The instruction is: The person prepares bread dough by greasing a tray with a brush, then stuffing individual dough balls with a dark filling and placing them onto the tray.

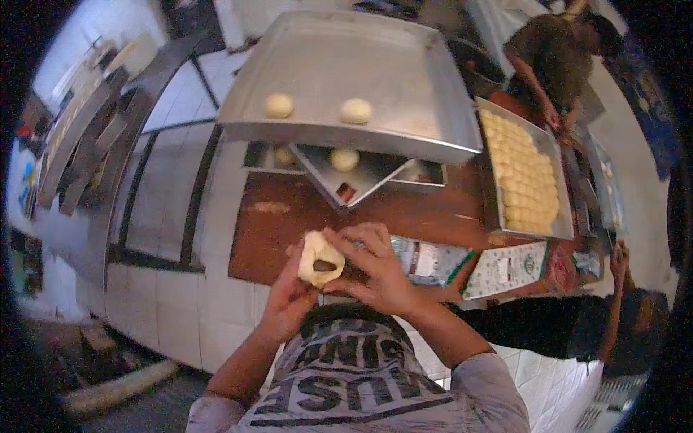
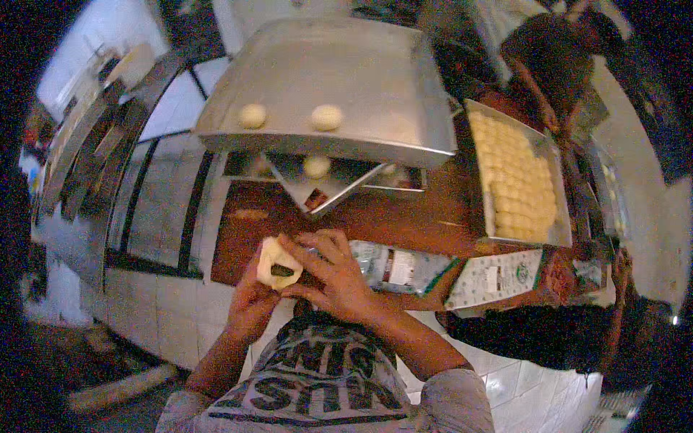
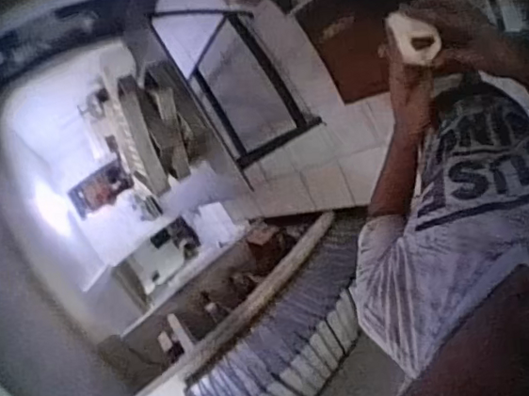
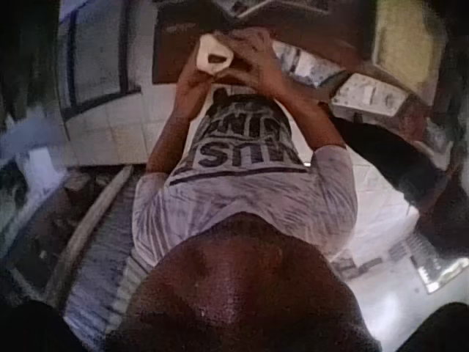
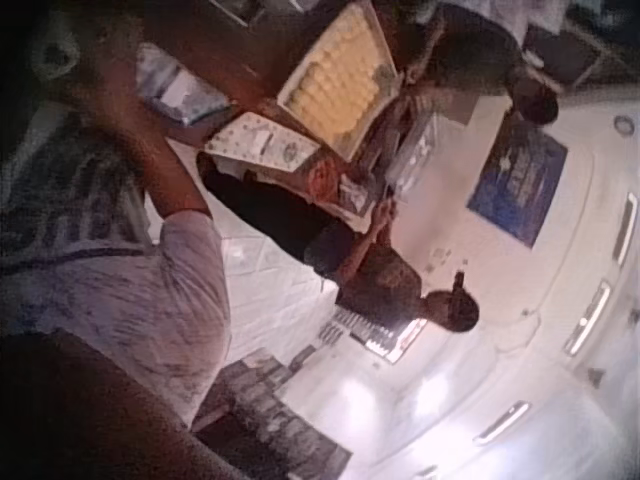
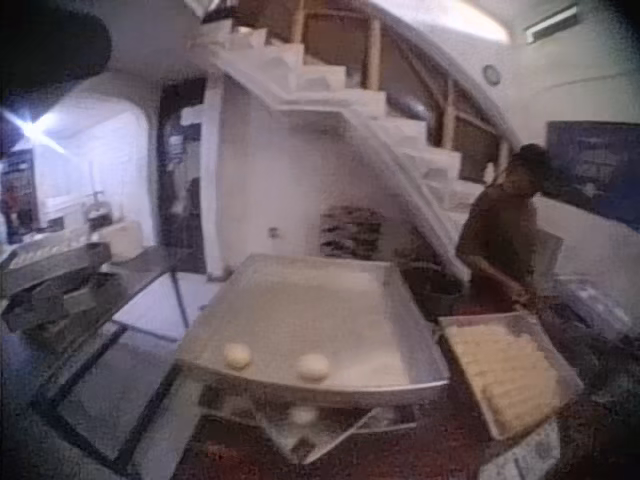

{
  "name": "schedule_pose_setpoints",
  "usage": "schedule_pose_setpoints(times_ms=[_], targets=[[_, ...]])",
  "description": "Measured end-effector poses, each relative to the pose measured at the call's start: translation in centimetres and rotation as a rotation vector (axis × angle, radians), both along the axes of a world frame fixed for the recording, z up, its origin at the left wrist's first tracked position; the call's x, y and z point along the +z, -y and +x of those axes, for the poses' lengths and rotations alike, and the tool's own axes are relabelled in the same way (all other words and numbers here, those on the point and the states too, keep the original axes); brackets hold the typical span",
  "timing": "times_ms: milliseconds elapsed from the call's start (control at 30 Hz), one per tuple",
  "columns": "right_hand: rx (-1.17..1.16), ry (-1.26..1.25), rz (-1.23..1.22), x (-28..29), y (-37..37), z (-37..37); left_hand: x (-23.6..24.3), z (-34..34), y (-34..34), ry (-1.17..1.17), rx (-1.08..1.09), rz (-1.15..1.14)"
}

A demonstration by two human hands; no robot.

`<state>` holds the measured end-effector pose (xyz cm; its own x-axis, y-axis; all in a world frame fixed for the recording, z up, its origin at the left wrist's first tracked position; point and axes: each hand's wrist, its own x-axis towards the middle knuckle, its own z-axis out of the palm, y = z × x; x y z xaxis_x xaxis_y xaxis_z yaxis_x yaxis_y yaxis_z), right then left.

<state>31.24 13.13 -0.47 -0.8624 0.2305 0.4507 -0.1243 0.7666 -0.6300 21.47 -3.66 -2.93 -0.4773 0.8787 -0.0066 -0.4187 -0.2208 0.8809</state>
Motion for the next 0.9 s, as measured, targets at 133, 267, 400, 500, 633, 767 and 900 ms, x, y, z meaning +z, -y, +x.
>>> schedule_pose_setpoints(times_ms=[133,267,400,500,633,767,900], targets=[[-0.082,-0.158,-0.127,1.1,-1.7,2.1,1.9,1.4,-2.6,-0.655,-0.095,-0.165],[-0.207,-0.179,-0.298,0.7,-0.8,4.4,2.4,1.9,-6.1,-0.441,-0.041,-0.082],[-0.225,-0.150,0.313,0.8,-0.3,5.8,2.8,2.1,-8.9,0.251,-0.058,-0.103],[-0.279,-0.126,0.391,0.9,-1.1,6.5,3.7,2.1,-9.3,0.052,-0.091,-0.386],[-0.307,-0.140,-0.179,1.2,-1.6,4.8,3.0,3.5,-7.8,-0.579,-0.073,-0.131],[-0.229,-0.081,-0.365,0.2,-1.0,2.2,1.6,1.0,-6.7,-0.172,-0.005,-0.322],[-0.047,-0.039,0.122,1.0,0.1,1.0,1.6,-1.7,-4.0,0.247,-0.009,-0.218]])
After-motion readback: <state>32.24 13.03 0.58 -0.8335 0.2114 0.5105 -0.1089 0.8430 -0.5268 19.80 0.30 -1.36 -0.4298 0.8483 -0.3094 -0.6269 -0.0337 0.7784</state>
